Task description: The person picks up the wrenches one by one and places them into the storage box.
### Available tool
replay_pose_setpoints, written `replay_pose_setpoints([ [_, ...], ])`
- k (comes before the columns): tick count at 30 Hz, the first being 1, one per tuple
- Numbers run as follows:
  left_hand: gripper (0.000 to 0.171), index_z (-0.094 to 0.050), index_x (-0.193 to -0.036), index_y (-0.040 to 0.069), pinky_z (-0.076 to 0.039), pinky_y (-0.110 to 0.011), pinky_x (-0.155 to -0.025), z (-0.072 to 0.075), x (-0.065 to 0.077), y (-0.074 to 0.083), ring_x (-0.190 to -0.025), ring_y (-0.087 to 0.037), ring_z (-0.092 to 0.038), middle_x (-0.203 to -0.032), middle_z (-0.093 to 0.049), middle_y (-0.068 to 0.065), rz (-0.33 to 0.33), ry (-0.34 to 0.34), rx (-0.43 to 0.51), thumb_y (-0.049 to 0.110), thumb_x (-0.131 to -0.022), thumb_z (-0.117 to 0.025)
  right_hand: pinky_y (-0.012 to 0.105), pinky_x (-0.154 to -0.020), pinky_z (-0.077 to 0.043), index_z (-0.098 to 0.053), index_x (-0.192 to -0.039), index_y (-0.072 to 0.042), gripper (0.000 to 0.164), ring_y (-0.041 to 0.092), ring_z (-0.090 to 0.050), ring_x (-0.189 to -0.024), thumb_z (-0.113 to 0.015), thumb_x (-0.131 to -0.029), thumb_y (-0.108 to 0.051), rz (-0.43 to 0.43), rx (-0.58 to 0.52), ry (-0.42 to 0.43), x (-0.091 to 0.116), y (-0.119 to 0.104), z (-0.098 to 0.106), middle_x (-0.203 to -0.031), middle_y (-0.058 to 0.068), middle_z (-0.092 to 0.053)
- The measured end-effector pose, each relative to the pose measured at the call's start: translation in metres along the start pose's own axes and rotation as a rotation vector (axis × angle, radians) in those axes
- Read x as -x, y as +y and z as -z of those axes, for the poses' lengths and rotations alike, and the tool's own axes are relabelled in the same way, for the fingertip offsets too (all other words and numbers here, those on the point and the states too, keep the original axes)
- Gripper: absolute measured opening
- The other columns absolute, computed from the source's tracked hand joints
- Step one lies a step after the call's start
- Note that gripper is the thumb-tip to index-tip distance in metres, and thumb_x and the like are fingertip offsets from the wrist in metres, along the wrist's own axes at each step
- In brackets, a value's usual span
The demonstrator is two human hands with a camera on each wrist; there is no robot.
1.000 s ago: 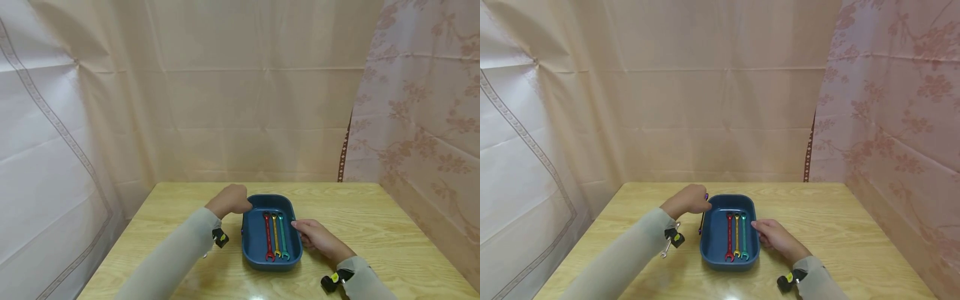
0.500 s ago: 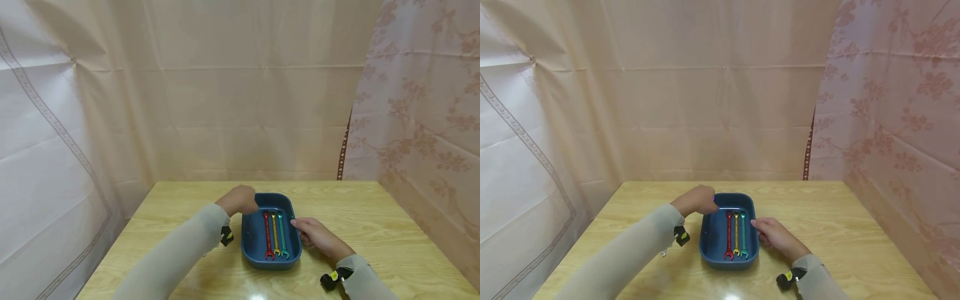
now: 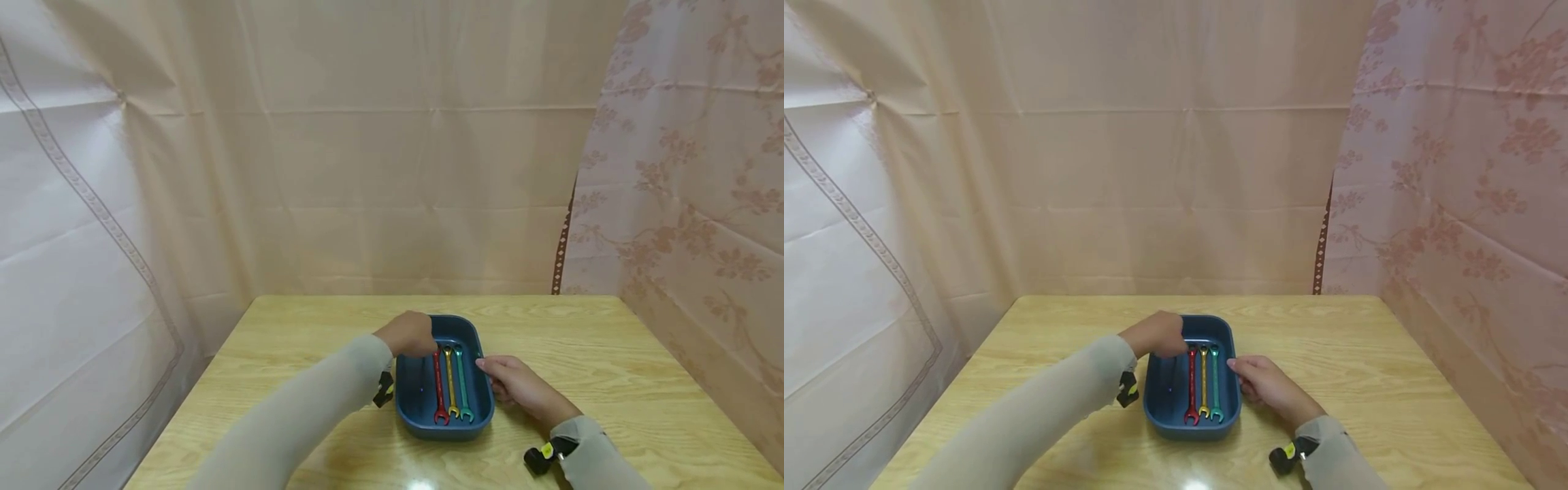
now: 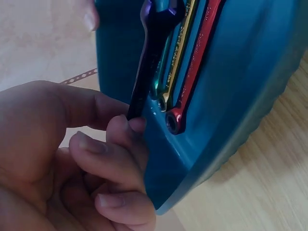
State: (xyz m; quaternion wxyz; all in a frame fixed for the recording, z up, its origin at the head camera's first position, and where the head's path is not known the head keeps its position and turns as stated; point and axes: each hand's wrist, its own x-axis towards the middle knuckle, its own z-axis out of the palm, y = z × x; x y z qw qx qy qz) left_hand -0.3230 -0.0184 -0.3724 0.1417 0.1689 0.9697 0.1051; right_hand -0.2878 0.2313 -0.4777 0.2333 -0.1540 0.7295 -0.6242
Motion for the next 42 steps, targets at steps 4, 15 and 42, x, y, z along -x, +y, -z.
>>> replay_pose_setpoints([
  [4,0.024,-0.064,-0.068,0.013,-0.045,-0.027,-0.053,-0.004,-0.003,0.003,-0.058,-0.013,-0.065,-0.063,-0.064,0.002,-0.007,0.007,-0.024,0.02,-0.091,-0.068,0.023,-0.051,-0.032,-0.053,-0.084,-0.011,0.041,0.011,-0.036,-0.054,-0.045,-0.11,-0.043,0.001,0.0,-0.004,0.0,0.0,0.0,-0.066,-0.006,-0.042],
  [15,0.018,-0.07,-0.078,0.008,-0.044,-0.026,-0.047,-0.008,-0.009,0.013,-0.046,-0.013,-0.055,-0.06,-0.063,-0.003,0.068,-0.085,0.008,0.014,-0.094,-0.064,0.022,-0.051,-0.032,-0.054,-0.086,-0.011,0.041,0.01,-0.036,-0.053,-0.043,-0.11,-0.042,0.013,0.003,-0.017,0.0,0.001,0.002,-0.065,-0.006,-0.041],
  [42,0.016,-0.07,-0.083,0.01,-0.047,-0.028,-0.047,-0.029,-0.015,0.021,-0.048,-0.015,-0.061,-0.063,-0.068,-0.005,0.167,-0.104,-0.023,0.02,-0.094,-0.066,0.025,-0.05,-0.028,-0.049,-0.081,-0.012,0.04,0.008,-0.034,-0.051,-0.042,-0.111,-0.038,0.046,-0.048,-0.069,0.0,0.002,0.002,-0.063,-0.008,-0.039],
])
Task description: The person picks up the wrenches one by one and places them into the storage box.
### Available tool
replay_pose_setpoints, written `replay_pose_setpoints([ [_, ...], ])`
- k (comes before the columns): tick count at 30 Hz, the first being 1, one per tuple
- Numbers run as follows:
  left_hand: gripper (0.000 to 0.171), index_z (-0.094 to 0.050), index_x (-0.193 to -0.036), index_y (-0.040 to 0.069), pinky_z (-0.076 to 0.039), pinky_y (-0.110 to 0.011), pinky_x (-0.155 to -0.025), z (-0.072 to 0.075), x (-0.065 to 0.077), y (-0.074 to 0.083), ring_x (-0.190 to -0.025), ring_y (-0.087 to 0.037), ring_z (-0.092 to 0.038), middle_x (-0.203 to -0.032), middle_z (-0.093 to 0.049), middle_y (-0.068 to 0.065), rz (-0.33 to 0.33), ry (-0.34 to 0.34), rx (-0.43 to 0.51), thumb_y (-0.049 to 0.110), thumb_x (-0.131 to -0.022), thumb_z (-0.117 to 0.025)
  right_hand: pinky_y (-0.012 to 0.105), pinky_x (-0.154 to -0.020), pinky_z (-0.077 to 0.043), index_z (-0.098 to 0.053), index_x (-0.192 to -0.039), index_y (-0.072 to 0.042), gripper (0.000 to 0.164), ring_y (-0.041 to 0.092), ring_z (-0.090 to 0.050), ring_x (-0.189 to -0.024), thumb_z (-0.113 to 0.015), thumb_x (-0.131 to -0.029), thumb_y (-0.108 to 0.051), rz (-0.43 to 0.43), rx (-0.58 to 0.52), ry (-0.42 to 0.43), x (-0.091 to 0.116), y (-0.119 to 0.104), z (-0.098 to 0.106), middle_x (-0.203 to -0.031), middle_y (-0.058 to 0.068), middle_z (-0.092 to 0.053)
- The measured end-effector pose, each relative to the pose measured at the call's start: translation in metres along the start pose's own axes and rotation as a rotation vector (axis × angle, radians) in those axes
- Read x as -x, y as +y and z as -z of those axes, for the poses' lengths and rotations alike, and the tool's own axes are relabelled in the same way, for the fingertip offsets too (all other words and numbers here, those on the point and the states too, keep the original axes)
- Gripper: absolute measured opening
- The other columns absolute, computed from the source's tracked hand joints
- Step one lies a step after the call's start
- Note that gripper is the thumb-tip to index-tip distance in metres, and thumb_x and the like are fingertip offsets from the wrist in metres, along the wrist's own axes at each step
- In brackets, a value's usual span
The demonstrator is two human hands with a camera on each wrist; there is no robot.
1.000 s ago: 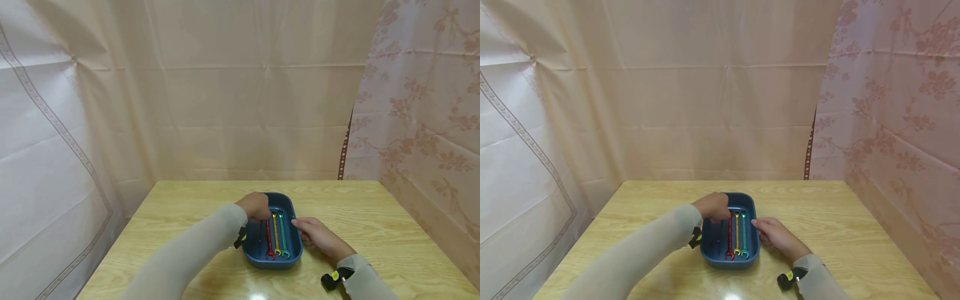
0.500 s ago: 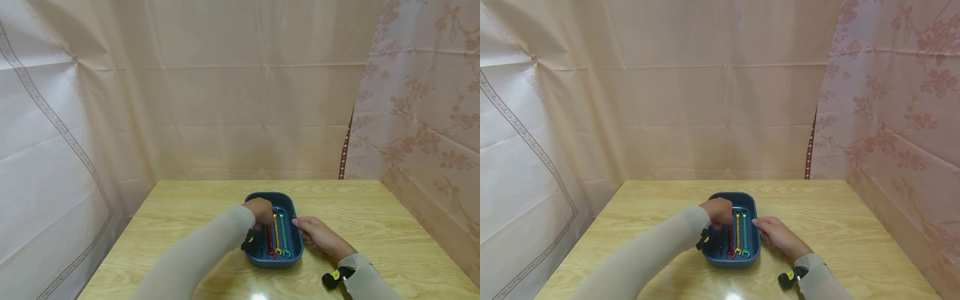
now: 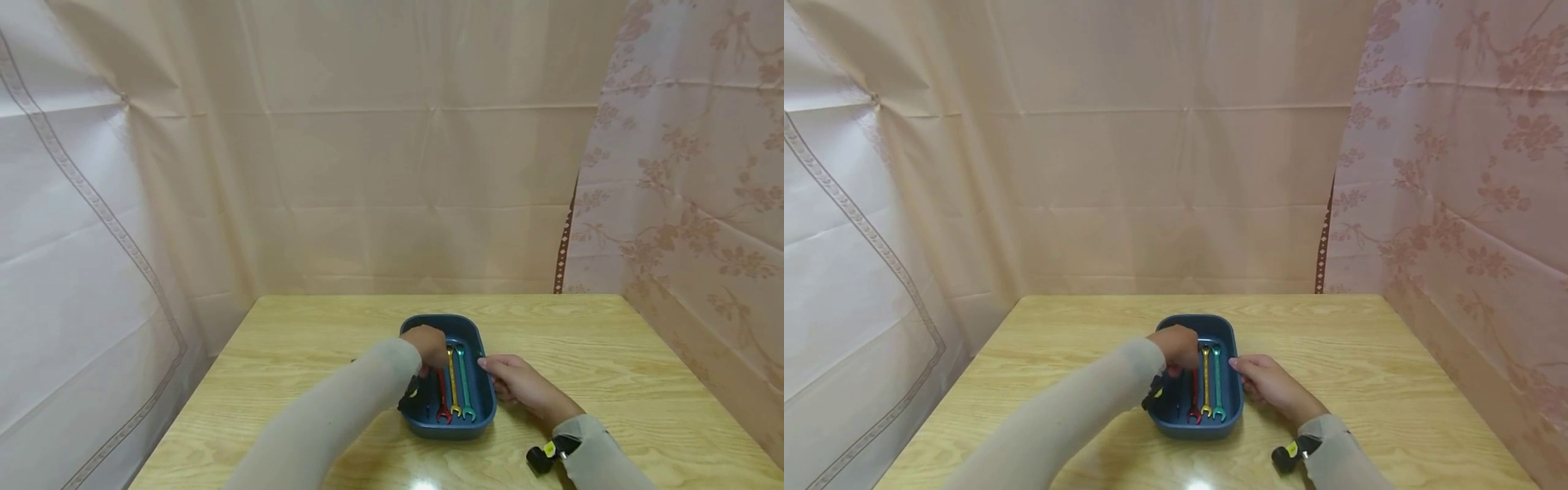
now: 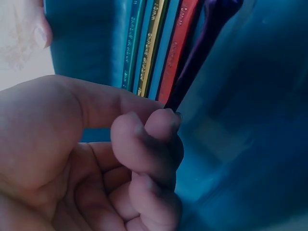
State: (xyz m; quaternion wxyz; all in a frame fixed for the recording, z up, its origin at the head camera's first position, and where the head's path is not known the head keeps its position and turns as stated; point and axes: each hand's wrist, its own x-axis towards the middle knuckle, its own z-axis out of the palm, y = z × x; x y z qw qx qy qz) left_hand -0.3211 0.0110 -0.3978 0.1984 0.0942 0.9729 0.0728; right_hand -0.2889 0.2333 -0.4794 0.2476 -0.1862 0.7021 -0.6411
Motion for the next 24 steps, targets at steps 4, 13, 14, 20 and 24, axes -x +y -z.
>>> replay_pose_setpoints([
  [4,0.014,-0.07,-0.085,0.01,-0.048,-0.027,-0.047,-0.0051,-0.0044,-0.0001,-0.049,-0.015,-0.062,-0.066,-0.069,-0.005,0.024,-0.007,0.022,0.019,-0.094,-0.066,0.027,-0.05,-0.025,-0.049,-0.081,-0.012,0.04,0.008,-0.034,-0.051,-0.042,-0.112,-0.037,0.004,-0.016,-0.009,-0.0003,0.0003,-0.001,-0.062,-0.008,-0.039],
  [13,0.019,-0.07,-0.077,0.009,-0.046,-0.025,-0.045,-0.006,-0.0036,0.0022,-0.045,-0.013,-0.059,-0.067,-0.069,-0.005,0.031,-0.013,0.015,0.017,-0.094,-0.066,0.025,-0.051,-0.029,-0.05,-0.081,-0.012,0.04,0.009,-0.034,-0.051,-0.042,-0.111,-0.038,-0.008,0.001,0.015,0.0001,-0.0004,-0.001,-0.063,-0.008,-0.039],
  [14,0.019,-0.07,-0.076,0.009,-0.046,-0.025,-0.044,-0.0058,-0.0032,0.0024,-0.044,-0.013,-0.058,-0.067,-0.069,-0.006,0.028,-0.014,0.013,0.016,-0.094,-0.066,0.024,-0.051,-0.029,-0.05,-0.081,-0.012,0.04,0.009,-0.034,-0.052,-0.042,-0.111,-0.038,-0.01,0.003,0.017,0.0003,-0.0005,-0.0011,-0.064,-0.008,-0.039],
  [20,0.019,-0.071,-0.077,0.007,-0.045,-0.024,-0.044,-0.0061,-0.0012,0.0034,-0.044,-0.013,-0.057,-0.072,-0.069,-0.007,0.022,-0.022,0.016,0.014,-0.093,-0.066,0.024,-0.051,-0.03,-0.05,-0.081,-0.013,0.04,0.01,-0.035,-0.053,-0.043,-0.111,-0.038,-0.015,0.013,0.031,0.0011,-0.0015,-0.002,-0.065,-0.008,-0.04],
  [24,0.016,-0.07,-0.079,0.006,-0.046,-0.025,-0.044,-0.0051,0.0013,0.0047,-0.045,-0.013,-0.058,-0.077,-0.068,-0.008,0.03,-0.017,0.018,0.013,-0.093,-0.067,0.024,-0.051,-0.03,-0.052,-0.084,-0.012,0.039,0.009,-0.035,-0.053,-0.043,-0.111,-0.039,-0.02,0.013,0.039,0.0005,-0.0011,-0.0012,-0.066,-0.007,-0.041],
])
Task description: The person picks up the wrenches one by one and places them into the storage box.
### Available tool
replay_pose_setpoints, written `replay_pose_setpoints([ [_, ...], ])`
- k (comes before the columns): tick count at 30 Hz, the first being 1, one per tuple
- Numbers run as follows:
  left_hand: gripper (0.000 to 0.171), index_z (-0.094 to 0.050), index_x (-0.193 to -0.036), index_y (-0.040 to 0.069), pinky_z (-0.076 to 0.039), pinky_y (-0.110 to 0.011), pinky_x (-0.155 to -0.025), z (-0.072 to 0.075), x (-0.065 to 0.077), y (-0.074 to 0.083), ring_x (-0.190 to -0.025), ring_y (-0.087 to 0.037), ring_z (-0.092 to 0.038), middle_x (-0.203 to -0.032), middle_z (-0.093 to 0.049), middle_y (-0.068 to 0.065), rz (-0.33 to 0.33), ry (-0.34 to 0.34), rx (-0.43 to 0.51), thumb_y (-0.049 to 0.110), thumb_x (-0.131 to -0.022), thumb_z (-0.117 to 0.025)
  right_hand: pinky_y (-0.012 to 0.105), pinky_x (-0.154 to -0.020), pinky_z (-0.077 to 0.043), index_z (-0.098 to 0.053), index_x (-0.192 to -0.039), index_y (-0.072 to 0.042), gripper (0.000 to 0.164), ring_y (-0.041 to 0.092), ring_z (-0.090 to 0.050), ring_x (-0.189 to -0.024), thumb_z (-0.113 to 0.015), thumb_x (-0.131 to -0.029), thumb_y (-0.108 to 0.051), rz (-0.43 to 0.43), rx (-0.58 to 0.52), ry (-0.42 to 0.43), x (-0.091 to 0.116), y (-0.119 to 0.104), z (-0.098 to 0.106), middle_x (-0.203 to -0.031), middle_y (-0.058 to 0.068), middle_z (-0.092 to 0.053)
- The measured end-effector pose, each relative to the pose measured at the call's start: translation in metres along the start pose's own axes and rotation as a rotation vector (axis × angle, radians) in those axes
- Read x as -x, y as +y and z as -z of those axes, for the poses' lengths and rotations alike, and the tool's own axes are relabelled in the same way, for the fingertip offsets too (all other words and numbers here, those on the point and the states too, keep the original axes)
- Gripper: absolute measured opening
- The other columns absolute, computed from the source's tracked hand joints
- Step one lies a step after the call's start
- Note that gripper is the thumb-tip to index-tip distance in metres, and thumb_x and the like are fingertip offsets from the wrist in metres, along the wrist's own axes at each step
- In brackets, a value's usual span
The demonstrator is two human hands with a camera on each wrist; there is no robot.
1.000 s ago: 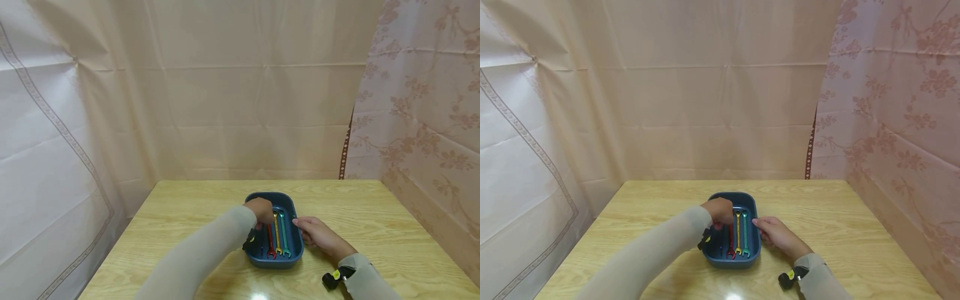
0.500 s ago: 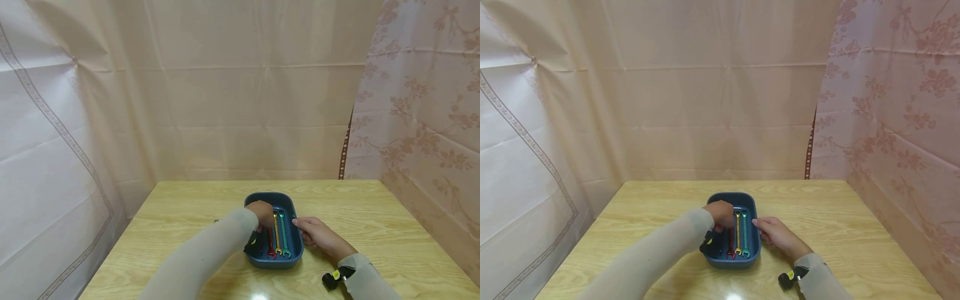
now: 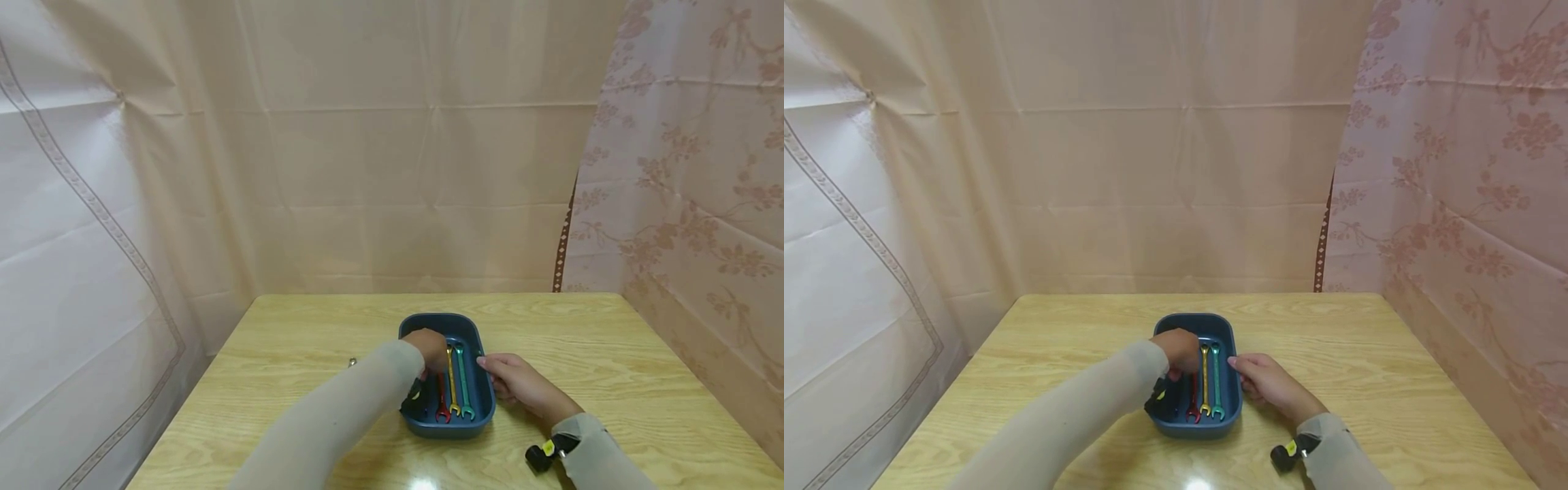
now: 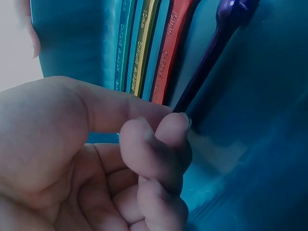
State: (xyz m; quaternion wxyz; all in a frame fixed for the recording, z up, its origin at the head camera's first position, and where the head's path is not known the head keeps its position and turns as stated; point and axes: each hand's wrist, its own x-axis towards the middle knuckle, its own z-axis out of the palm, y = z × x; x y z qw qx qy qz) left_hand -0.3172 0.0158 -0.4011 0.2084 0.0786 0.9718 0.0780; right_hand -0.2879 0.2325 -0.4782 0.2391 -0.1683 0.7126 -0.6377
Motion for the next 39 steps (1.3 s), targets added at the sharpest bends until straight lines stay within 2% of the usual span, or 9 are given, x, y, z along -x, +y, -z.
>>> replay_pose_setpoints([
  [6,0.013,-0.07,-0.085,0.007,-0.048,-0.027,-0.047,0.001,0.004,0.001,-0.049,-0.015,-0.06,-0.079,-0.066,-0.007,-0.009,0.024,-0.027,0.016,-0.093,-0.068,0.023,-0.05,-0.031,-0.053,-0.085,-0.011,0.039,0.009,-0.035,-0.053,-0.045,-0.11,-0.04,-0.007,0.015,0.014,-0.001,0.001,0.001,-0.067,-0.007,-0.042],
  [13,0.02,-0.073,-0.083,0.011,-0.048,-0.027,-0.05,-0.003,0.004,0.0,-0.052,-0.013,-0.062,-0.073,-0.066,-0.002,-0.002,0.064,-0.134,0.026,-0.096,-0.068,0.023,-0.05,-0.032,-0.052,-0.083,-0.012,0.04,0.009,-0.035,-0.053,-0.044,-0.111,-0.04,0.0,0.017,0.0,-0.004,0.001,-0.001,-0.066,-0.007,-0.041],
  [17,0.021,-0.073,-0.085,0.012,-0.048,-0.026,-0.052,0.0,0.012,0.004,-0.053,-0.012,-0.061,-0.073,-0.066,0.0,0.017,0.055,-0.187,0.028,-0.097,-0.068,0.022,-0.05,-0.031,-0.051,-0.081,-0.013,0.04,0.009,-0.035,-0.052,-0.043,-0.111,-0.039,0.013,0.022,-0.016,-0.004,0.001,-0.001,-0.065,-0.007,-0.04],
  [24,0.019,-0.075,-0.084,0.013,-0.047,-0.025,-0.057,0.007,0.029,0.006,-0.062,-0.012,-0.059,-0.079,-0.066,0.001,-0.016,0.076,-0.226,0.027,-0.096,-0.069,0.022,-0.05,-0.031,-0.05,-0.08,-0.013,0.04,0.008,-0.034,-0.051,-0.042,-0.111,-0.037,0.01,0.024,-0.005,-0.003,0.002,-0.001,-0.063,-0.008,-0.04],
  [27,0.02,-0.076,-0.084,0.013,-0.048,-0.025,-0.057,0.005,0.022,0.007,-0.062,-0.012,-0.061,-0.079,-0.067,0.001,0.007,0.06,-0.229,0.028,-0.096,-0.069,0.022,-0.05,-0.031,-0.05,-0.08,-0.013,0.04,0.008,-0.034,-0.051,-0.042,-0.112,-0.037,0.018,0.019,-0.013,-0.003,0.002,-0.001,-0.064,-0.008,-0.04],
  [32,0.022,-0.075,-0.082,0.014,-0.05,-0.028,-0.057,-0.005,-0.004,0.007,-0.062,-0.014,-0.063,-0.077,-0.067,0.001,0.065,0.023,-0.228,0.03,-0.095,-0.07,0.021,-0.049,-0.031,-0.051,-0.081,-0.013,0.04,0.008,-0.034,-0.051,-0.043,-0.111,-0.038,0.01,0.026,-0.012,-0.004,0.001,-0.002,-0.064,-0.008,-0.04],
  [34,0.022,-0.074,-0.081,0.014,-0.05,-0.028,-0.058,-0.008,-0.008,0.007,-0.064,-0.014,-0.063,-0.077,-0.067,0.001,0.073,0.029,-0.234,0.031,-0.095,-0.07,0.021,-0.049,-0.032,-0.052,-0.082,-0.013,0.04,0.008,-0.034,-0.051,-0.043,-0.111,-0.039,0.002,0.028,-0.007,-0.004,0.001,-0.002,-0.065,-0.007,-0.041],
  [39,0.02,-0.075,-0.087,0.015,-0.052,-0.027,-0.063,-0.003,0.007,0.009,-0.068,-0.013,-0.062,-0.08,-0.067,0.002,0.071,0.04,-0.247,0.031,-0.097,-0.068,0.021,-0.05,-0.032,-0.052,-0.082,-0.014,0.04,0.009,-0.035,-0.052,-0.043,-0.111,-0.04,0.0,0.028,-0.013,-0.005,0.001,-0.002,-0.066,-0.007,-0.04],
])
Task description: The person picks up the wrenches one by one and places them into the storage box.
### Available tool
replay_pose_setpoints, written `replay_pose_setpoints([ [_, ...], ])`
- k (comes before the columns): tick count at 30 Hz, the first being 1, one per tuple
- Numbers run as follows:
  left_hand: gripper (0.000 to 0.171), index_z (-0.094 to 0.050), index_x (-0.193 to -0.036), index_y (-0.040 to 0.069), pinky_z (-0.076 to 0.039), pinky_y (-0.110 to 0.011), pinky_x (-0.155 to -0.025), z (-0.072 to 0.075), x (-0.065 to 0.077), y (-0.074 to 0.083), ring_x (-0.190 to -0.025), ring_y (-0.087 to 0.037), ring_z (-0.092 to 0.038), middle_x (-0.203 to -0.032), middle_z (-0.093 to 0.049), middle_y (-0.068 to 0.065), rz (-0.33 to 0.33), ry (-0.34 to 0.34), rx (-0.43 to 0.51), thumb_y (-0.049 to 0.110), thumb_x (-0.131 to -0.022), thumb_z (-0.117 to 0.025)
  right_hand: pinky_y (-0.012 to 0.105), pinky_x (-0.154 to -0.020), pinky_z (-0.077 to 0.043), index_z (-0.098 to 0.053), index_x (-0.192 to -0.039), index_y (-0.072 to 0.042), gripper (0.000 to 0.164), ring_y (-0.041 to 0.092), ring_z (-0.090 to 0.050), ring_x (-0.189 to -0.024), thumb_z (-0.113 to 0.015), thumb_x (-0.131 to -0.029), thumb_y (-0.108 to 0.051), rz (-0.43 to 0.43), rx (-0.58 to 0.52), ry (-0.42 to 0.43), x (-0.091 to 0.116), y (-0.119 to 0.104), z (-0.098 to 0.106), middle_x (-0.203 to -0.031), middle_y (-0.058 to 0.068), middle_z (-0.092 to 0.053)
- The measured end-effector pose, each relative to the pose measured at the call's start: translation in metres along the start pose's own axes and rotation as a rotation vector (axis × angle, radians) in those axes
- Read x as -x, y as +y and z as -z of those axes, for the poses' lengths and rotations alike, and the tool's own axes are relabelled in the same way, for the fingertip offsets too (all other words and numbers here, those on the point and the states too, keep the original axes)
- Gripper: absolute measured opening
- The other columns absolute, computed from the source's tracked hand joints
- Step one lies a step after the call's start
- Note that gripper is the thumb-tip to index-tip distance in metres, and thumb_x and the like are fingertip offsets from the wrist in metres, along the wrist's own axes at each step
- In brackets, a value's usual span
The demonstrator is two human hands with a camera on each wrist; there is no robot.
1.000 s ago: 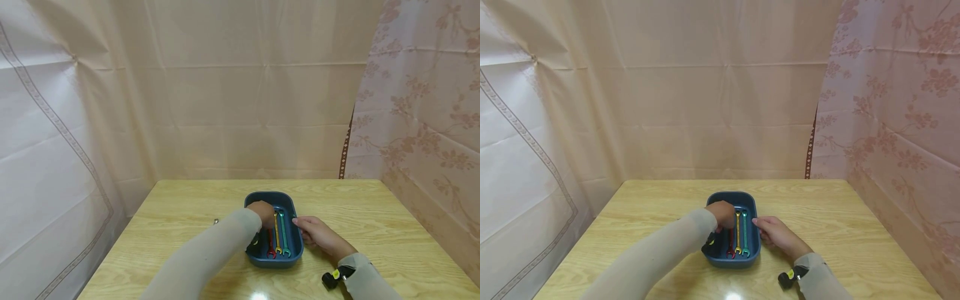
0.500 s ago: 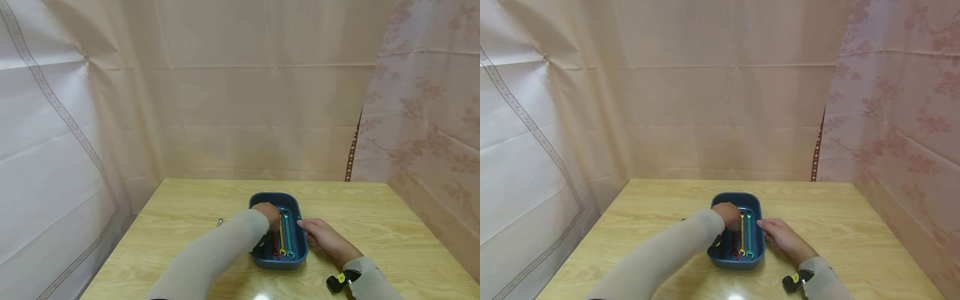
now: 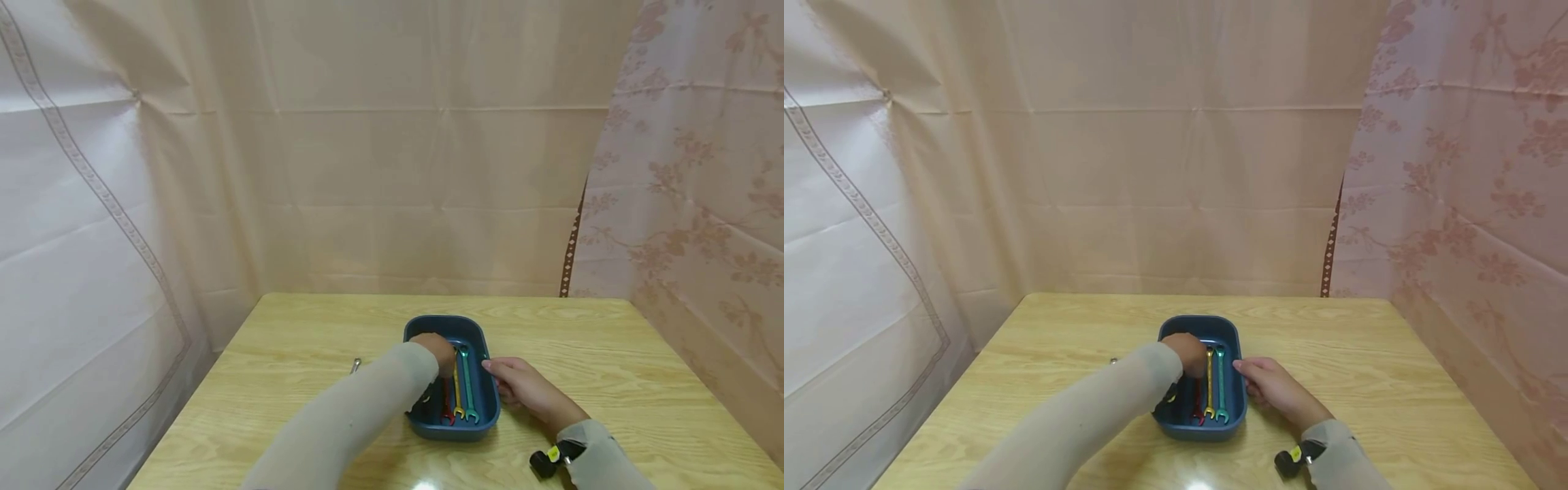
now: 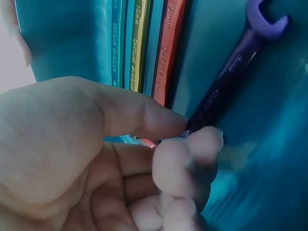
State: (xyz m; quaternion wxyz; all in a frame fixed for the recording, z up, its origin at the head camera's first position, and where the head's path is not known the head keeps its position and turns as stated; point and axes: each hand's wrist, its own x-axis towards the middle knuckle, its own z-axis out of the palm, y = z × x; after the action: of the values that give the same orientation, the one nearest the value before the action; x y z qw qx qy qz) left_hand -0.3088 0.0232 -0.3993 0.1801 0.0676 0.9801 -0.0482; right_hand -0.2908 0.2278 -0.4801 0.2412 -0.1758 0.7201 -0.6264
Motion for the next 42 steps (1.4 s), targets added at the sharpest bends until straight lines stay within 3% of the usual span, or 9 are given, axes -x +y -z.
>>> replay_pose_setpoints([
  [6,0.02,-0.076,-0.092,0.015,-0.049,-0.025,-0.063,0.012,0.019,0.001,-0.069,-0.013,-0.059,-0.081,-0.065,0.002,0.027,-0.029,0.018,0.03,-0.099,-0.065,0.021,-0.05,-0.032,-0.052,-0.083,-0.013,0.04,0.009,-0.035,-0.053,-0.043,-0.111,-0.04,-0.009,0.008,0.013,0.0,0.0,-0.001,-0.067,-0.006,-0.041],
  [10,0.02,-0.076,-0.092,0.013,-0.049,-0.025,-0.062,0.014,0.024,0.003,-0.066,-0.013,-0.059,-0.079,-0.066,0.001,0.065,-0.032,0.046,0.029,-0.099,-0.066,0.021,-0.05,-0.032,-0.052,-0.082,-0.013,0.04,0.009,-0.035,-0.053,-0.044,-0.111,-0.04,-0.008,0.009,0.019,-0.001,0.0,-0.001,-0.067,-0.006,-0.041],
  [13,0.021,-0.076,-0.091,0.013,-0.05,-0.025,-0.062,0.012,0.021,0.003,-0.064,-0.012,-0.06,-0.078,-0.066,0.001,0.076,-0.031,0.052,0.029,-0.099,-0.066,0.021,-0.05,-0.032,-0.052,-0.082,-0.013,0.041,0.009,-0.035,-0.053,-0.044,-0.11,-0.041,-0.011,0.004,0.02,-0.001,0.0,-0.001,-0.067,-0.006,-0.042],
  [22,0.023,-0.075,-0.086,0.015,-0.049,-0.027,-0.061,-0.002,-0.005,0.0,-0.068,-0.014,-0.059,-0.081,-0.065,0.002,0.031,-0.014,0.019,0.03,-0.099,-0.065,0.022,-0.051,-0.033,-0.052,-0.081,-0.013,0.041,0.01,-0.036,-0.054,-0.044,-0.11,-0.042,-0.02,0.008,0.023,0.0,-0.001,-0.002,-0.067,-0.005,-0.042],
  [28,0.024,-0.074,-0.083,0.015,-0.049,-0.028,-0.059,-0.008,-0.018,0.0,-0.065,-0.015,-0.06,-0.079,-0.066,0.001,0.035,-0.002,0.046,0.032,-0.098,-0.067,0.022,-0.052,-0.033,-0.051,-0.081,-0.014,0.041,0.011,-0.036,-0.054,-0.045,-0.11,-0.041,-0.024,-0.015,0.021,0.0,-0.001,-0.001,-0.065,-0.006,-0.041],
  [36,0.026,-0.074,-0.079,0.015,-0.05,-0.027,-0.058,-0.009,-0.018,0.0,-0.061,-0.013,-0.061,-0.074,-0.067,0.002,0.032,0.023,0.06,0.032,-0.098,-0.068,0.022,-0.051,-0.033,-0.051,-0.081,-0.014,0.04,0.011,-0.036,-0.054,-0.045,-0.11,-0.042,-0.016,-0.026,0.006,0.0,0.001,0.0,-0.066,-0.006,-0.041],
  [42,0.027,-0.074,-0.076,0.017,-0.05,-0.028,-0.058,-0.004,-0.009,-0.002,-0.061,-0.013,-0.061,-0.073,-0.066,0.003,-0.022,0.042,0.007,0.031,-0.098,-0.067,0.022,-0.051,-0.033,-0.051,-0.081,-0.013,0.041,0.01,-0.036,-0.053,-0.045,-0.11,-0.041,-0.016,-0.028,0.005,-0.001,0.002,0.001,-0.065,-0.007,-0.041],
])
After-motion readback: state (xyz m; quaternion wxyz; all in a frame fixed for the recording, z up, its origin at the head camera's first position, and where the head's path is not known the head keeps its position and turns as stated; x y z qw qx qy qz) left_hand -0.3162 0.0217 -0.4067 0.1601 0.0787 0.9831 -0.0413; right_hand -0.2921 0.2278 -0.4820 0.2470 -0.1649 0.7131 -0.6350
